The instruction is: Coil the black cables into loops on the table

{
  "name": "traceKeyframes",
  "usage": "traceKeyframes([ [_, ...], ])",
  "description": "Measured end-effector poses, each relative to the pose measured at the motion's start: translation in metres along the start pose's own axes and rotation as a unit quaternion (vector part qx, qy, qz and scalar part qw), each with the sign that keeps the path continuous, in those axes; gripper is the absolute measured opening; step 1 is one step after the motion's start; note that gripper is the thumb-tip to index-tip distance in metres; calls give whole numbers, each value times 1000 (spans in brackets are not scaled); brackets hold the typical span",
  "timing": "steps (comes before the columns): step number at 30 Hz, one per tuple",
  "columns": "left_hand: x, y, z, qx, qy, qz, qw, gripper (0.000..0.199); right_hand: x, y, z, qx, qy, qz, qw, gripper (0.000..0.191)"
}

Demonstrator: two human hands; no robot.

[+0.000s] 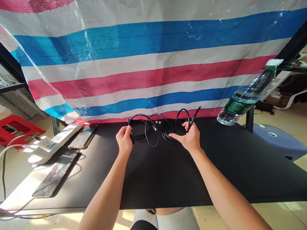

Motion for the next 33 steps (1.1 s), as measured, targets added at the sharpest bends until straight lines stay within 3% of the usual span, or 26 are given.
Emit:
traceKeyframes([
  [3,-4,3,2,-18,8,13,1000,25,-1,-1,-2,-26,39,-3,999,47],
  [7,-7,4,6,-2,-7,6,1000,29,2,11,-4,103,42,98,989,31],
  [11,-11,-3,15,33,-55,-34,997,39,3,14,7,319,-49,224,920,31],
  [14,-16,-11,21,57,-68,-75,993,45,2,-1,15,421,-131,221,870,43],
  [17,-22,-17,23,47,-51,-120,990,50,-2,-14,22,444,-194,197,852,56],
  [20,-25,-18,22,8,-7,-149,989,52,-9,-20,29,406,-220,178,869,64],
  [23,-26,-16,20,-13,33,-158,987,52,-22,-31,36,319,-230,121,911,68],
  [27,-30,-15,22,-10,32,-155,987,54,-40,-48,41,172,-194,43,965,63],
  [30,-32,-15,27,-39,20,-158,986,56,-42,-50,39,124,-150,35,980,45],
  [33,-29,-13,27,-95,26,-140,985,57,-31,-39,33,164,-126,72,976,39],
])
Point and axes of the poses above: each hand's wrist, its own x-axis towards the middle knuckle, its own z-axis out of the palm, y = z × x, the point moved 6 cm from there along x, towards the middle knuckle, and after that the axes turned 2 degrees about -x, right-handed, at the moved point
